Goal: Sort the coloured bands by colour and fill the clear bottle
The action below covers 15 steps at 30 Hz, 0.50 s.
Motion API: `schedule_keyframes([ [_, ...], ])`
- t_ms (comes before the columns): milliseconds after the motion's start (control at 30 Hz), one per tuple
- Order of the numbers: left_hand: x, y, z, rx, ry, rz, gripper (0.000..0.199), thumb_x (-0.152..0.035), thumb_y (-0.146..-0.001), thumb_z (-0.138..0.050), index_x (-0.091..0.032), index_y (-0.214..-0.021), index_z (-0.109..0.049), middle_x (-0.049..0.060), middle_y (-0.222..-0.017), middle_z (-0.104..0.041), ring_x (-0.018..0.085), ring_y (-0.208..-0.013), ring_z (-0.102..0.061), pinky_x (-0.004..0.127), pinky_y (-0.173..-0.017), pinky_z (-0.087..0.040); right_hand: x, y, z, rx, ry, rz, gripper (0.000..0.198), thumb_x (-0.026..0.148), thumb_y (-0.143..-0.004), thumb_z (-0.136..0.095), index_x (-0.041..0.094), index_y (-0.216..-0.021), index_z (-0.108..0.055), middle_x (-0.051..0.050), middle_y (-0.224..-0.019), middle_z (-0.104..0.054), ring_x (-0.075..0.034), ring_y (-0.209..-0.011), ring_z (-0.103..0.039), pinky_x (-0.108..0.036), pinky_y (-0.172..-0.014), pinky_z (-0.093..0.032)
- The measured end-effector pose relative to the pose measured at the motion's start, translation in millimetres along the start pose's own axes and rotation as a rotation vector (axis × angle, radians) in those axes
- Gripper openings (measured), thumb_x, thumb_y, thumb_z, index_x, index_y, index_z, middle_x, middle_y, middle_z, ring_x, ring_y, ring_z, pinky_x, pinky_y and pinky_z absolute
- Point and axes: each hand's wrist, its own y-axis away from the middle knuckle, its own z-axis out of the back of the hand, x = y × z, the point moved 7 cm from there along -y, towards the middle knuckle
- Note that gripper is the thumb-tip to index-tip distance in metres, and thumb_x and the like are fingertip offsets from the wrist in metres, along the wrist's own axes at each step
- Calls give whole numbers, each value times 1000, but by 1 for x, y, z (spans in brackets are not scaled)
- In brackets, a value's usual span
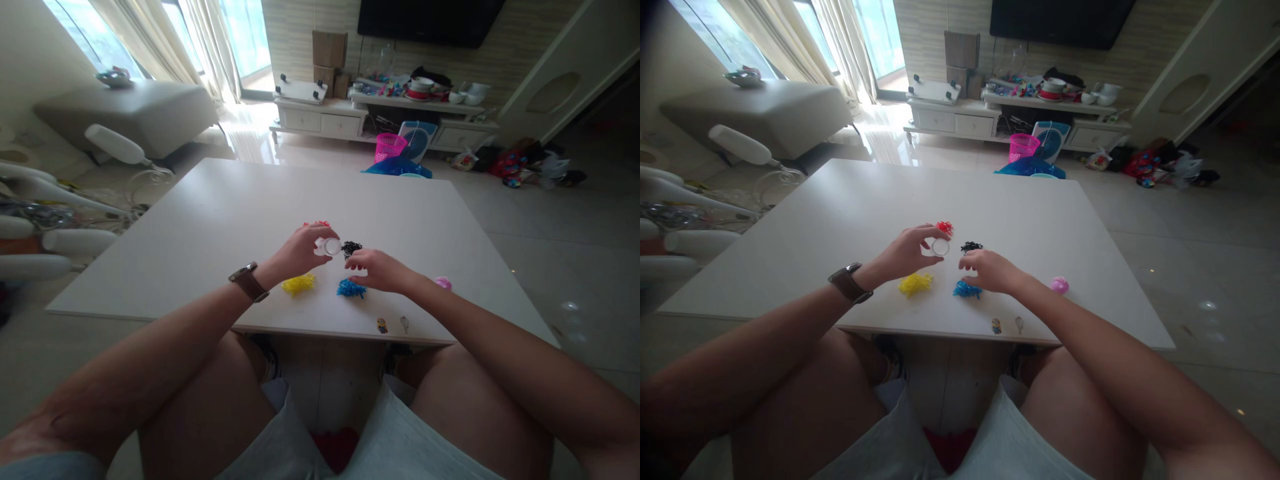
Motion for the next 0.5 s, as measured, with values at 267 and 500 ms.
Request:
schedule_keyframes([
  [267, -12, 1, -3, 24, 25, -64, 31, -15, -77, -68, -21, -107, -70, 5, -106, -70, 20, -94, -63, 33, -82, -51, 21, -14, -42, 302, 269, -28, 20, 28, -83, -69, 21, -100, -75, -9, -101, -69, -23, -95, -64, -28, -74, -43],
  [500, -20, -2, -7, 47, 66, -79, 28, -15, -76, -68, -21, -103, -71, 5, -103, -70, 19, -90, -64, 33, -81, -52, 22, -17, -58, 360, 362, 22, 17, 13, -82, -59, 16, -81, -75, -10, -91, -71, -20, -84, -65, -28, -70, -41],
])
